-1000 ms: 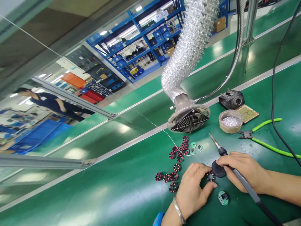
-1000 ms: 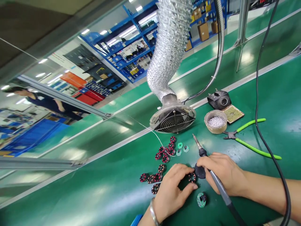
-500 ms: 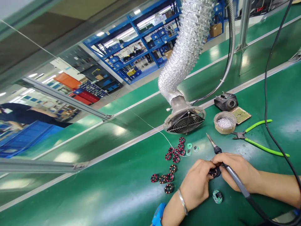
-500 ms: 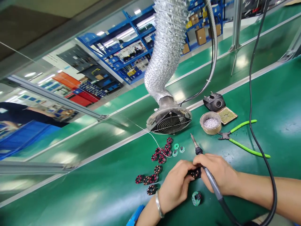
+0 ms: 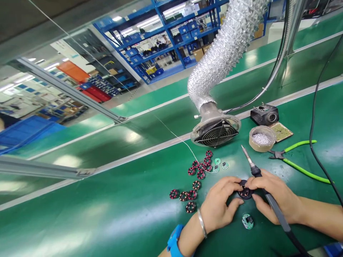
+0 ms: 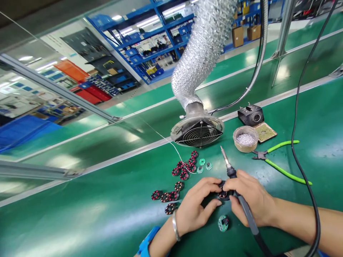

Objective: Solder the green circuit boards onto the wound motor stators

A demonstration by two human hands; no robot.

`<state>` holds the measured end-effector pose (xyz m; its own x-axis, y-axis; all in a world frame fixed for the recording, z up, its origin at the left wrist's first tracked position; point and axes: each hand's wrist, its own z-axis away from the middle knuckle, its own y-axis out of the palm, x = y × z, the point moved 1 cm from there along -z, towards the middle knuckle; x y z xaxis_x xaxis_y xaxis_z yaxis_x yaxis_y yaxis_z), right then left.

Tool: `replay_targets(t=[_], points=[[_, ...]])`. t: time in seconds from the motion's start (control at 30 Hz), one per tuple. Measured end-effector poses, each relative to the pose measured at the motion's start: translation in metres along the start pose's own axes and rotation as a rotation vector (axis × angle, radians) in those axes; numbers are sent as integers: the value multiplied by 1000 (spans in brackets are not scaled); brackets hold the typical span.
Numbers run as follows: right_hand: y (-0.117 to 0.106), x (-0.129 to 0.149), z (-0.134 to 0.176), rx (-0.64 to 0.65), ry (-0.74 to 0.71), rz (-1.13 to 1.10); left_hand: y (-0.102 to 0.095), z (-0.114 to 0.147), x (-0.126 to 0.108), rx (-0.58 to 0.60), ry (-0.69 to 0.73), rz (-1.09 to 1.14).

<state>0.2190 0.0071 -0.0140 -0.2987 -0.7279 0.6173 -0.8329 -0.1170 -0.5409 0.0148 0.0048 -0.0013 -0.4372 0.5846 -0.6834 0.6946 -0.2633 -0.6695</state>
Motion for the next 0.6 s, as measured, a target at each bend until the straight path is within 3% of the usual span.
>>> replay_targets(t=[0.13,0.3,0.43,0.6], points=[[7,5,-5,-4,-71,46,3,1,4,-46,-56,103],[7,14,-8,43,29,-73,-4,-2,2,-34,-41,138],[-4,17,-7,11,102,-184,-12,-2,2,-95,-24,170],[-10,7,-8,-48,142,-129,-7,-4,5,-46,139,43]])
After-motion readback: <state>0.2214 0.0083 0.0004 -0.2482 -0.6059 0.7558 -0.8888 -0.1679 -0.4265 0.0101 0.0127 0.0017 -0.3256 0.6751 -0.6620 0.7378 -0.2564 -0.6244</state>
